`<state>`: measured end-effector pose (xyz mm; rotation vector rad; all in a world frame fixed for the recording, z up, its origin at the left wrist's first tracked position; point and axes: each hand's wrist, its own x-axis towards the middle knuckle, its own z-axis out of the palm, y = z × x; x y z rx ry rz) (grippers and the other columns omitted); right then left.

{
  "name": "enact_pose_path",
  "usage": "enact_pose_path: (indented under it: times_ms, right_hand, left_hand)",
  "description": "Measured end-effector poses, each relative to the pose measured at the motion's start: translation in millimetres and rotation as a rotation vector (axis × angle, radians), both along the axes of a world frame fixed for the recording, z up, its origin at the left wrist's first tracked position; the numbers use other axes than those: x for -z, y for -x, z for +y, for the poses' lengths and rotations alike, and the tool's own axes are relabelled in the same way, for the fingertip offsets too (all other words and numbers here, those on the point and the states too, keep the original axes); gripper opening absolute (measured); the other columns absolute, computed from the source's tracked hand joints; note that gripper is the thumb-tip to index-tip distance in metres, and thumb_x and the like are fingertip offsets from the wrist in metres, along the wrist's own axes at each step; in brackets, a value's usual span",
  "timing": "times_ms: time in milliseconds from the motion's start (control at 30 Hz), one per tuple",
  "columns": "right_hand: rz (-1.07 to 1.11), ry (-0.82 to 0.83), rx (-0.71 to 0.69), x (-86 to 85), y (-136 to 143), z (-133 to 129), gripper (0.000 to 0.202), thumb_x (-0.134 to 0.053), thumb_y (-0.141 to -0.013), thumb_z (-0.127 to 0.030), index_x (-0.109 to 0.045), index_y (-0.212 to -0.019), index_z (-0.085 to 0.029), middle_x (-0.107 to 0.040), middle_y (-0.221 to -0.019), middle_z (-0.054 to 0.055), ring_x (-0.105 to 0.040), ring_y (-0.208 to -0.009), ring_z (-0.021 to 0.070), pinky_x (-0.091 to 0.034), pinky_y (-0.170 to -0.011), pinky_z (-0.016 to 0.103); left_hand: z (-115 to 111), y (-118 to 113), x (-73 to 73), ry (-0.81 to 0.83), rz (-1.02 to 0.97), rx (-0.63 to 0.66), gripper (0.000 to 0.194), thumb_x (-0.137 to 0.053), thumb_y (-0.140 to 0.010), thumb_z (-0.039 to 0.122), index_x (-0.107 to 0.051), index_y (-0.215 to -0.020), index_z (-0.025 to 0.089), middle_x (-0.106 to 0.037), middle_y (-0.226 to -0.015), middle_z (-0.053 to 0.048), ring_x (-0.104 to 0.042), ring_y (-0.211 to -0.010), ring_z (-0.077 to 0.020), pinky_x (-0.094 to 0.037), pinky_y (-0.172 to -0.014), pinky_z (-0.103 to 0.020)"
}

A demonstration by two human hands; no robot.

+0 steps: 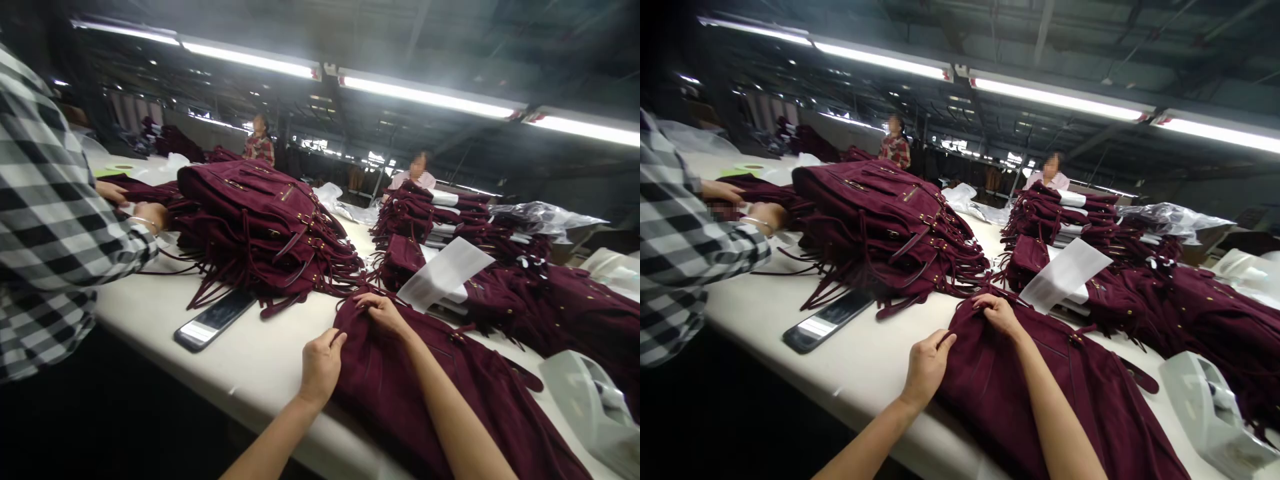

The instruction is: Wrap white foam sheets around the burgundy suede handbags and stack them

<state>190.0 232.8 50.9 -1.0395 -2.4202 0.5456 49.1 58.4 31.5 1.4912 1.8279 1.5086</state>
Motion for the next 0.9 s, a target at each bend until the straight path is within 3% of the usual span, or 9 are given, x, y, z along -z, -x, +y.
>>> enact_pose_path:
  times_ms: [100,200,300,400,500,600,767,900]
  right_hand:
    - [-0.01,0.031,0.086,-6.5,6,11,0.036,-0.039,-0.068,-0.016,-0.072,-0.082,-0.02,-0.071,-0.079,0.0,-0.065,-0.08,0.0183,-0.049,-0.074,0.025]
    - [-0.029,-0.015,0.153,-12.9,10,12,0.03,-0.04,-0.072,-0.021,-0.07,-0.072,-0.02,-0.068,-0.069,0.001,-0.062,-0.072,0.0185,-0.045,-0.067,0.025]
    - [-0.118,-0.147,0.238,-14.9,20,7,0.027,-0.045,-0.08,-0.028,-0.069,-0.072,-0.02,-0.068,-0.07,0.002,-0.062,-0.07,0.0186,-0.041,-0.065,0.025]
    - [-0.35,-0.302,0.329,-8.1,39,2,0.035,-0.046,-0.089,-0.045,-0.072,-0.084,-0.022,-0.071,-0.074,0.006,-0.064,-0.073,0.0216,-0.039,-0.066,0.028]
    - [-0.555,-0.326,0.285,3.7,59,2,0.043,-0.04,-0.095,-0.049,-0.073,-0.089,-0.023,-0.073,-0.08,0.01,-0.066,-0.077,0.0241,-0.039,-0.068,0.03]
    - [-0.632,-0.288,0.216,14.9,71,8,0.042,-0.039,-0.096,-0.045,-0.074,-0.089,-0.023,-0.073,-0.085,0.01,-0.067,-0.08,0.0249,-0.04,-0.069,0.031]
    - [-0.492,-0.263,0.266,30.8,64,19,0.044,-0.036,-0.096,-0.045,-0.075,-0.095,-0.023,-0.073,-0.08,0.009,-0.066,-0.076,0.0228,-0.04,-0.069,0.028]
    - [-0.036,-0.292,0.332,32.6,43,26,0.055,-0.027,-0.094,-0.048,-0.071,-0.078,-0.019,-0.065,-0.063,0.006,-0.06,-0.062,0.0186,-0.04,-0.064,0.026]
  left_hand:
    - [-2,5,-1.0,0.078,-0.195,0.044,0.038,-0.044,-0.095,0.04,-0.056,-0.067,0.018,-0.052,-0.058,0.003,-0.047,-0.058,-0.0118,-0.032,-0.056,-0.022]
    - [-6,6,-4.5,0.205,-0.114,-0.002,0.043,-0.039,-0.097,0.041,-0.053,-0.063,0.019,-0.053,-0.058,0.002,-0.047,-0.057,-0.0134,-0.029,-0.056,-0.025]
    - [-13,5,1.5,0.237,0.029,-0.1,0.042,-0.035,-0.099,0.035,-0.057,-0.067,0.019,-0.06,-0.068,-0.003,-0.055,-0.065,-0.0176,-0.034,-0.062,-0.029]
    - [-17,5,13.6,0.137,0.076,-0.109,0.038,-0.034,-0.099,0.028,-0.061,-0.073,0.019,-0.064,-0.078,-0.006,-0.059,-0.078,-0.0209,-0.041,-0.072,-0.032]
    - [-21,7,18.8,0.04,0.154,-0.094,0.037,-0.034,-0.099,0.023,-0.062,-0.076,0.019,-0.063,-0.083,-0.005,-0.057,-0.081,-0.021,-0.041,-0.075,-0.034]
    - [-23,6,13.7,-0.016,0.288,-0.119,0.036,-0.037,-0.098,0.021,-0.06,-0.07,0.02,-0.06,-0.075,-0.004,-0.054,-0.077,-0.0212,-0.037,-0.072,-0.035]
    - [-25,-1,6.5,-0.127,0.416,-0.175,0.033,-0.044,-0.097,0.021,-0.055,-0.066,0.019,-0.053,-0.067,-0.002,-0.048,-0.069,-0.0198,-0.033,-0.069,-0.036]
    - [-27,-5,13.0,-0.308,0.408,-0.177,0.025,-0.052,-0.094,0.017,-0.055,-0.07,0.018,-0.05,-0.062,0.0,-0.048,-0.065,-0.0167,-0.036,-0.074,-0.036]
